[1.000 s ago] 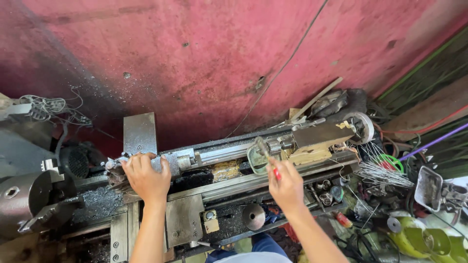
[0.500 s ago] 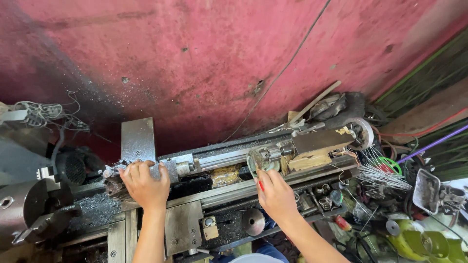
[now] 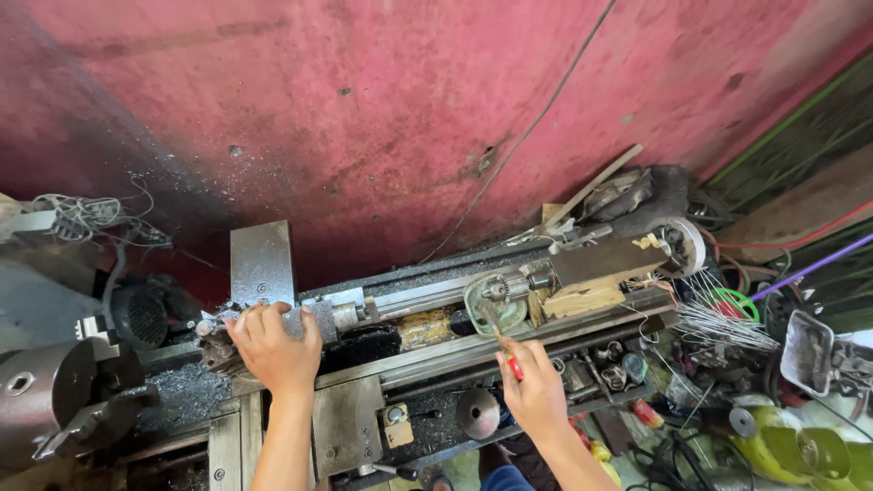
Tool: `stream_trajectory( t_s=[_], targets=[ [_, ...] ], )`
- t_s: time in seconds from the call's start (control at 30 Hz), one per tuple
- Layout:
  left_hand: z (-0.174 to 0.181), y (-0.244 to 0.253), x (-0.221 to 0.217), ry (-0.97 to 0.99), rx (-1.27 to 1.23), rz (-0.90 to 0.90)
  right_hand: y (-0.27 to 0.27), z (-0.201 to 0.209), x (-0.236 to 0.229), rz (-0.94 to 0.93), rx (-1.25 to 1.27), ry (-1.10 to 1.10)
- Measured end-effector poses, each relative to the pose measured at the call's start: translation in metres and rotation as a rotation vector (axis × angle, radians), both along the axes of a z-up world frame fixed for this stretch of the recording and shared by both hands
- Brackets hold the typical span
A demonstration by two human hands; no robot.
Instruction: The person uses a brush to clean metal shavings and debris from the bed and carriage of a metal lathe. They then use their hands to wipe the machine's surfaces and adjust the carriage position.
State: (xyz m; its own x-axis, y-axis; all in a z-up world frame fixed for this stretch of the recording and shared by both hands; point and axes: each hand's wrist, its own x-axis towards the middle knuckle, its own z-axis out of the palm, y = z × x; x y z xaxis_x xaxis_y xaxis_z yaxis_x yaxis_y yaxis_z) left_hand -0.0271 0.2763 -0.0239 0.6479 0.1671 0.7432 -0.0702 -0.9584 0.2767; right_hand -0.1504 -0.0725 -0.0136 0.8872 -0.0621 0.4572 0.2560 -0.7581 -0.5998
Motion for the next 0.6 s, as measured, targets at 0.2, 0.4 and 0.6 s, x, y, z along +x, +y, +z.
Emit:
stream_trajectory(
  t_s=[0.2, 0.4, 0.6],
  targets=[
    [0.005, -0.002, 0.001, -0.019, -0.005, -0.006, -0.009, -0.023, 0.002, -0.130, -0.003, -0.157],
    [0.009, -0.002, -0.002, 0.015, -0.009, 0.002, -0.003, -0.064, -0.013, -0.068, 0.047, -0.086],
    [0.010, -0.001, -0.004, 0.016, 0.000, -0.010, -0.019, -0.022, 0.007, -0.010, 0.000, -0.150]
  ],
)
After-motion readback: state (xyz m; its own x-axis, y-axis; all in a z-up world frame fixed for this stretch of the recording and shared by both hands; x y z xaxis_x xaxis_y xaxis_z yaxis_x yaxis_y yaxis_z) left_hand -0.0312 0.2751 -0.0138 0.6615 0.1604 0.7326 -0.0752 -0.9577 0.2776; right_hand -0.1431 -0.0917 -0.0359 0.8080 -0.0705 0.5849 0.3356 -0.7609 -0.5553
